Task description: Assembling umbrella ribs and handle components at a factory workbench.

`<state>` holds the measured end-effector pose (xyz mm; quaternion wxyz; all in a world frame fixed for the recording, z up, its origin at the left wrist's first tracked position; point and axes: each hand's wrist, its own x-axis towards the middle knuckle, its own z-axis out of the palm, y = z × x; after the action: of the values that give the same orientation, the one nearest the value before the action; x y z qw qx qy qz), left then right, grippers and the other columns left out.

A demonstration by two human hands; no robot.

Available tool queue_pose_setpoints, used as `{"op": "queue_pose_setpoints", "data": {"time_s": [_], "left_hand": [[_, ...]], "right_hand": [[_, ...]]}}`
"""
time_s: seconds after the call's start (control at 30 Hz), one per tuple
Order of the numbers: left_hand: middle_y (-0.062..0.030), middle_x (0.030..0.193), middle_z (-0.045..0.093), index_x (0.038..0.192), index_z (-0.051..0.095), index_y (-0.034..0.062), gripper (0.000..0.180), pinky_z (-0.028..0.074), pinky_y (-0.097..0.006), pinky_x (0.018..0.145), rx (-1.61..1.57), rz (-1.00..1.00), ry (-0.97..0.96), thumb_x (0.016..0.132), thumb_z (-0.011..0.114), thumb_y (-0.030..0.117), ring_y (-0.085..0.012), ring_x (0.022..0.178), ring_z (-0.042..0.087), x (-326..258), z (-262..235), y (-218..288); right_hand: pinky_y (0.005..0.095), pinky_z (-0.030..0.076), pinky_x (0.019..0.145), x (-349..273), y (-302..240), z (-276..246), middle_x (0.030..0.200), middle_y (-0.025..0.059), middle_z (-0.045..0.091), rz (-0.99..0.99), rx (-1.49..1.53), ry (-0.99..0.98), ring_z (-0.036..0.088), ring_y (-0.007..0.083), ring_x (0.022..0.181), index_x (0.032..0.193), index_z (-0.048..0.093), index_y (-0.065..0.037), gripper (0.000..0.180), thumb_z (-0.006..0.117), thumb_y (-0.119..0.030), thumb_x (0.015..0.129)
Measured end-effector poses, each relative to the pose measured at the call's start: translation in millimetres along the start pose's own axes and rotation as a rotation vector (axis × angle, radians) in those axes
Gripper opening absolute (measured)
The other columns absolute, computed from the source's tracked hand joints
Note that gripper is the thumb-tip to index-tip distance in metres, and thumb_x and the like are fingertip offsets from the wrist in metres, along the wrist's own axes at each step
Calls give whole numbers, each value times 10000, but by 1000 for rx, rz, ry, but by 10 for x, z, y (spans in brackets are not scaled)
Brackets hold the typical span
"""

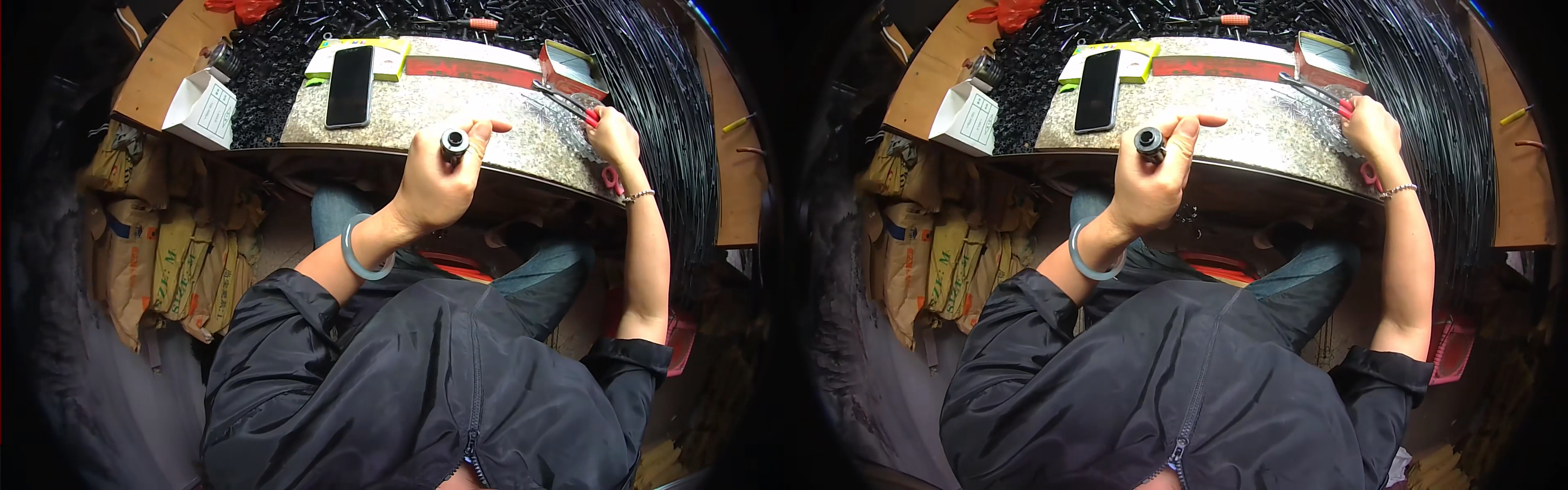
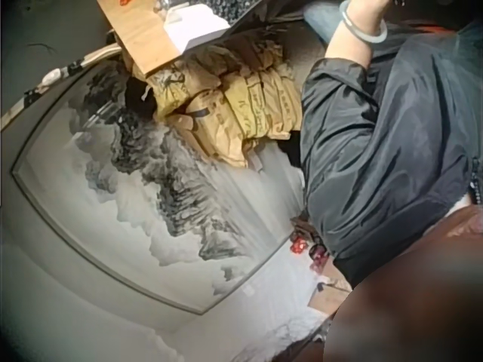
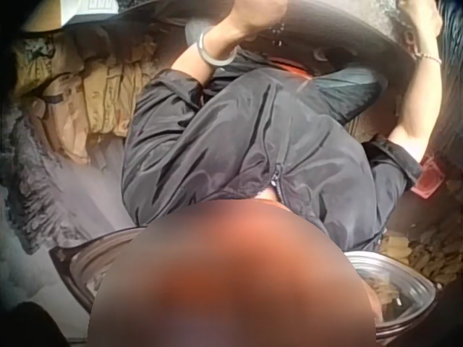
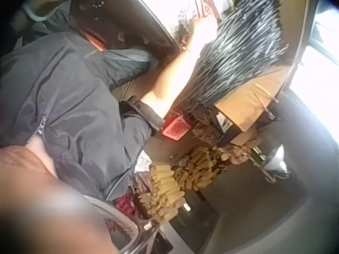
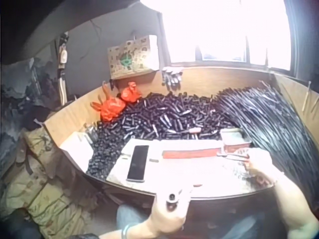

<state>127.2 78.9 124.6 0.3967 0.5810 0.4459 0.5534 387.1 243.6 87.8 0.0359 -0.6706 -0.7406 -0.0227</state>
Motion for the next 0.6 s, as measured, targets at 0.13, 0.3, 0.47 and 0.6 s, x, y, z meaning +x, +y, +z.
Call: {"op": "queue_pose_setpoints", "data": {"time_s": [0.13, 0.3, 0.47, 0.6], "left_hand": [[78, 512, 348, 919, 649, 4, 197, 222, -227, 421, -16, -49, 11, 923, 477, 101, -5, 488, 297, -11, 25, 37], [40, 497, 381, 920, 648, -7, 177, 257, -230, 427, -7, -4, -34, 903, 494, 79, -21, 490, 334, -47, 139, 32], [-43, 590, 518, 816, 600, -35, 159, 335, -249, 478, -123, 12, -33, 892, 496, 57, -52, 551, 416, -82, 244, 82], [-56, 623, 548, 852, 605, -44, 156, 357, -246, 497, -86, 9, -59, 897, 496, 58, -63, 574, 449, -114, 176, 123]], "right_hand": [[416, 471, 666, -175, 0, -109, 837, 144, 644, -60, 222, 306, 621, 327, 796, 946, 617, -118, 192, 538, -255, 837], [243, 438, 582, -944, -692, -487, 747, 63, 604, -644, 937, 533, 546, 99, 644, 833, 609, 8, 78, 654, -20, 776], [295, 381, 485, -1100, -950, -531, 564, 25, 486, -887, 811, 757, 479, 182, 496, 822, 644, -48, 177, 713, -38, 660], [282, 375, 479, -1135, -989, -468, 589, 31, 509, -853, 949, 691, 477, 170, 517, 863, 665, -43, 212, 714, -34, 657]]}}
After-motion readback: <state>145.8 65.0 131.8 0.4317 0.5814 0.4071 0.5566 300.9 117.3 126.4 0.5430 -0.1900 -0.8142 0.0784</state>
